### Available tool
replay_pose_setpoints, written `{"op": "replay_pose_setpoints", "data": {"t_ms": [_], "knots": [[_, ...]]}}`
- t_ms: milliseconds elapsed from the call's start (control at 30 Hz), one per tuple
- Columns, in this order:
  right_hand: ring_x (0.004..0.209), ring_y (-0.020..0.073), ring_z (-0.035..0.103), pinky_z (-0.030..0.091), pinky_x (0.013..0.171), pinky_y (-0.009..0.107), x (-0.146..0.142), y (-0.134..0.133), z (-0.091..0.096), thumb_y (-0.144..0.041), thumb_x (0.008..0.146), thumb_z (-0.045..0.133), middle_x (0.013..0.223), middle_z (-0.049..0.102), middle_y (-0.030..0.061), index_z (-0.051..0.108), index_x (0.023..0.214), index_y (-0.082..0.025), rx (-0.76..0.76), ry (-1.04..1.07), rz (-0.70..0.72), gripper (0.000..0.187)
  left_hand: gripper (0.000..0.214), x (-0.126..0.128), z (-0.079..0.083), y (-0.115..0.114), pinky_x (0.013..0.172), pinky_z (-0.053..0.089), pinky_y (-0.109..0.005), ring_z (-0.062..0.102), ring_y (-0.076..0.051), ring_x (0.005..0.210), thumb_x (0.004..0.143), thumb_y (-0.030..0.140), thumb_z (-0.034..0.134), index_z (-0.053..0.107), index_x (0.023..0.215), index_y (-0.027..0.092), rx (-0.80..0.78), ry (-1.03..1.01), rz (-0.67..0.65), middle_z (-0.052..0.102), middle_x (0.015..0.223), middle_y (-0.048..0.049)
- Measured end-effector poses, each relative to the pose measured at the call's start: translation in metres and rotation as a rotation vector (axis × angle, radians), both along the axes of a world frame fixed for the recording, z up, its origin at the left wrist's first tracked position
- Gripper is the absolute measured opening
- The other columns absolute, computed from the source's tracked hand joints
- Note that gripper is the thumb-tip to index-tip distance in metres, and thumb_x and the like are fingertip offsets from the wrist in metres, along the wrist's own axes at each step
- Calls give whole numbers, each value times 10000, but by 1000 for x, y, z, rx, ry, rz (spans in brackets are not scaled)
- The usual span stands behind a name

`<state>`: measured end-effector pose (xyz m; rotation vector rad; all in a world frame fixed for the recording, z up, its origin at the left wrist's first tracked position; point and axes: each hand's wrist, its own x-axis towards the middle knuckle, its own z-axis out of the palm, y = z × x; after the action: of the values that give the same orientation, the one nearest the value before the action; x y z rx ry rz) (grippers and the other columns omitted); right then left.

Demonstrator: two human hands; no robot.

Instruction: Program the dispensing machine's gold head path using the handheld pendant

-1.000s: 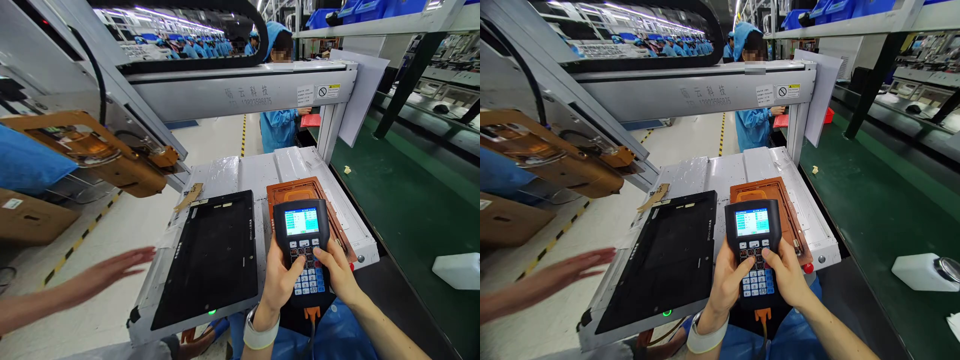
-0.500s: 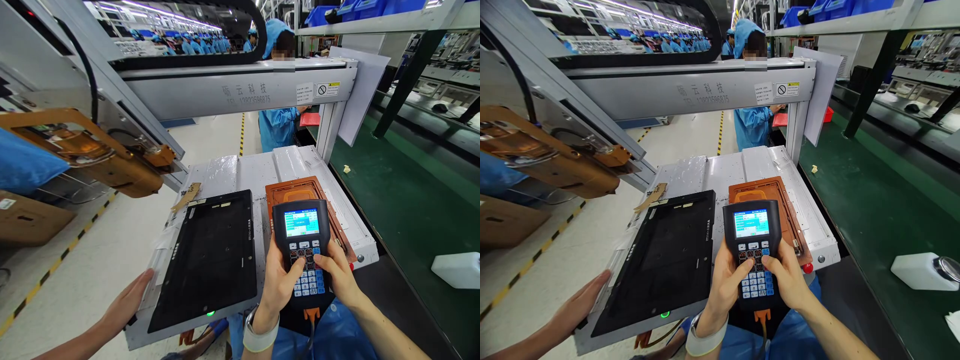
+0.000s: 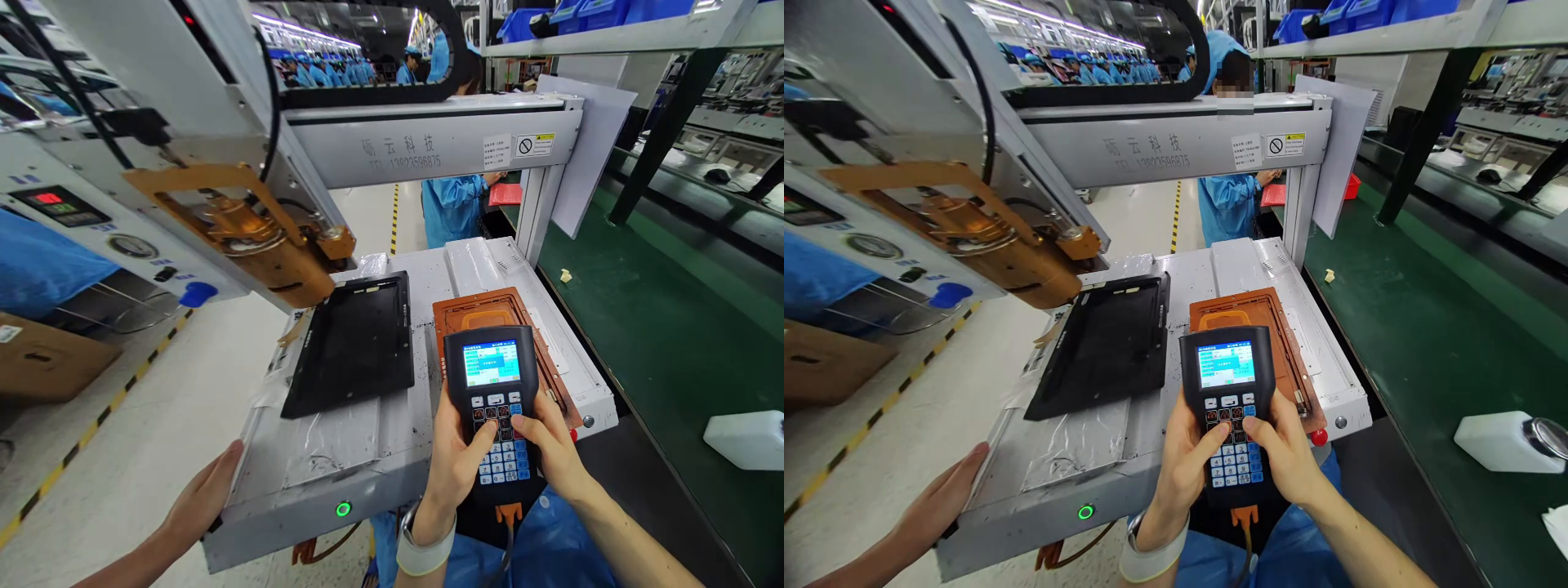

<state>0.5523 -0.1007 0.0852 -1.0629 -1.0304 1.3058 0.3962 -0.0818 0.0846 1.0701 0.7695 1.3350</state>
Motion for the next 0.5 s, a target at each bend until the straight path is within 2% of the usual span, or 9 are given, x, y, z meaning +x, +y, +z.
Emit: {"op": "replay_pose_setpoints", "data": {"t_ms": [167, 333, 500], "knots": [[1138, 282, 725, 576, 1019, 390, 0, -1, -5, -405, 987, 722, 1247, 797, 39, 759, 1280, -257, -5, 0, 14, 331, 566, -1, 1, 0, 1060, 596, -413, 718, -315, 1264, 977, 381, 795, 580, 1484, 249, 15, -7, -5, 738, 1358, -104], [1320, 330, 659, 529, 1132, 459, 4, -1, -13, -432, 979, 694, 1331, 768, 60, 745, 1318, -263, -46, 15, -9, 383, 561, -1, 0, 1, 1082, 584, -421, 711, -305, 1262, 973, 385, 803, 586, 1473, 251, 17, -17, -7, 735, 1352, -98], [1284, 348, 675, 540, 1113, 490, 7, 1, -17, -418, 969, 652, 1325, 766, 82, 721, 1340, -237, -24, 63, 55, 418, 536, -1, -1, 0, 1060, 597, -377, 721, -262, 1223, 976, 380, 810, 606, 1461, 276, 10, -43, -4, 742, 1330, -70]]}}
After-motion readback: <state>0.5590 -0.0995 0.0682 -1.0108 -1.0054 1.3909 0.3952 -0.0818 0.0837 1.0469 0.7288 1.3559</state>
